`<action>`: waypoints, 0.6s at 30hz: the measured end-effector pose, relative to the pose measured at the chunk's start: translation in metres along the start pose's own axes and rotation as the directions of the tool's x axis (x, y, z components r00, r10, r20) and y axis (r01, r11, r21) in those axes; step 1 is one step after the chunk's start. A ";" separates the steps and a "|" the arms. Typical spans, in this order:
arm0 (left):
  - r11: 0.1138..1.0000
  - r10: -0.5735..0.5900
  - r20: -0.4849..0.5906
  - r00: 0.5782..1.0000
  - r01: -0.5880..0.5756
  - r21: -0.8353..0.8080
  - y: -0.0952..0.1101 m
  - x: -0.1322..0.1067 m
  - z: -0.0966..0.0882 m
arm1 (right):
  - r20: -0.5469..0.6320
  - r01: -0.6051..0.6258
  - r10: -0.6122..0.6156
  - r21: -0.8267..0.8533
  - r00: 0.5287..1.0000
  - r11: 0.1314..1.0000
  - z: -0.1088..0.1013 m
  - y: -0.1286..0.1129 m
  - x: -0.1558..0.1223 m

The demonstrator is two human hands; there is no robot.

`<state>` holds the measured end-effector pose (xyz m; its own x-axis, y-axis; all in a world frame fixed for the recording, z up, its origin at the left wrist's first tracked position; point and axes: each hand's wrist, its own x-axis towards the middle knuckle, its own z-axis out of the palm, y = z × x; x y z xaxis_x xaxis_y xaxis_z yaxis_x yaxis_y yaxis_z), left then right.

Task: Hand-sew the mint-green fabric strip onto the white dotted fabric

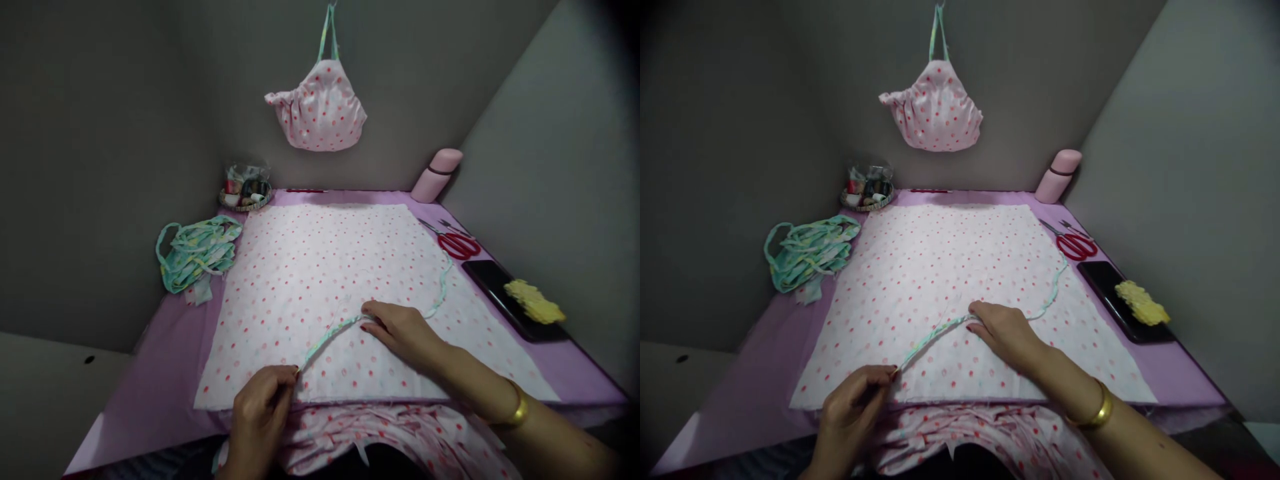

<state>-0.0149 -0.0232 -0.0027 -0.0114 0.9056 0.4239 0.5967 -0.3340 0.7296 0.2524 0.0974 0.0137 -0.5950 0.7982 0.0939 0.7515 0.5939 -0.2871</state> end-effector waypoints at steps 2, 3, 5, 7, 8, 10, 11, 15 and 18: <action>0.991 0.109 0.010 0.994 -0.110 0.073 0.000 0.001 -0.002 | 0.049 0.074 -0.071 -0.053 0.996 0.996 -0.005 0.005 0.001; 0.978 0.177 0.030 0.984 -0.179 0.105 0.000 0.002 -0.002 | 0.066 0.114 -0.109 -0.080 0.992 0.990 -0.007 0.008 0.001; 0.935 0.311 0.075 0.948 -0.319 0.153 -0.001 0.001 -0.003 | 0.077 0.166 -0.158 -0.117 0.984 0.979 -0.011 0.012 0.001; 0.888 0.411 0.092 0.907 -0.421 0.185 -0.002 -0.001 -0.003 | 0.074 0.171 -0.163 -0.123 0.984 0.978 -0.012 0.015 -0.001; 0.870 0.440 0.090 0.893 -0.449 0.204 -0.002 -0.002 -0.003 | 0.069 0.162 -0.155 -0.114 0.985 0.980 -0.011 0.016 -0.001; 0.840 0.480 0.094 0.872 -0.488 0.238 -0.004 -0.003 -0.003 | 0.065 0.121 -0.117 -0.064 0.991 0.991 -0.010 0.017 -0.002; 0.829 0.492 0.105 0.865 -0.501 0.247 -0.004 -0.003 -0.003 | 0.060 0.087 -0.085 -0.028 0.995 0.996 -0.010 0.018 -0.001; 0.827 0.483 0.151 0.863 -0.505 0.247 -0.004 -0.002 -0.005 | -0.018 -0.058 0.060 0.091 0.998 0.994 -0.015 0.003 0.003; 0.843 0.464 0.142 0.874 -0.486 0.233 -0.004 -0.001 -0.005 | -0.150 -0.045 0.085 0.254 0.985 0.966 -0.016 -0.032 0.005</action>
<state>-0.0210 -0.0243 -0.0037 0.3813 0.6737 0.6331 0.6954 -0.6603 0.2838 0.2304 0.0839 0.0380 -0.4790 0.8521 0.2110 0.6803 0.5123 -0.5242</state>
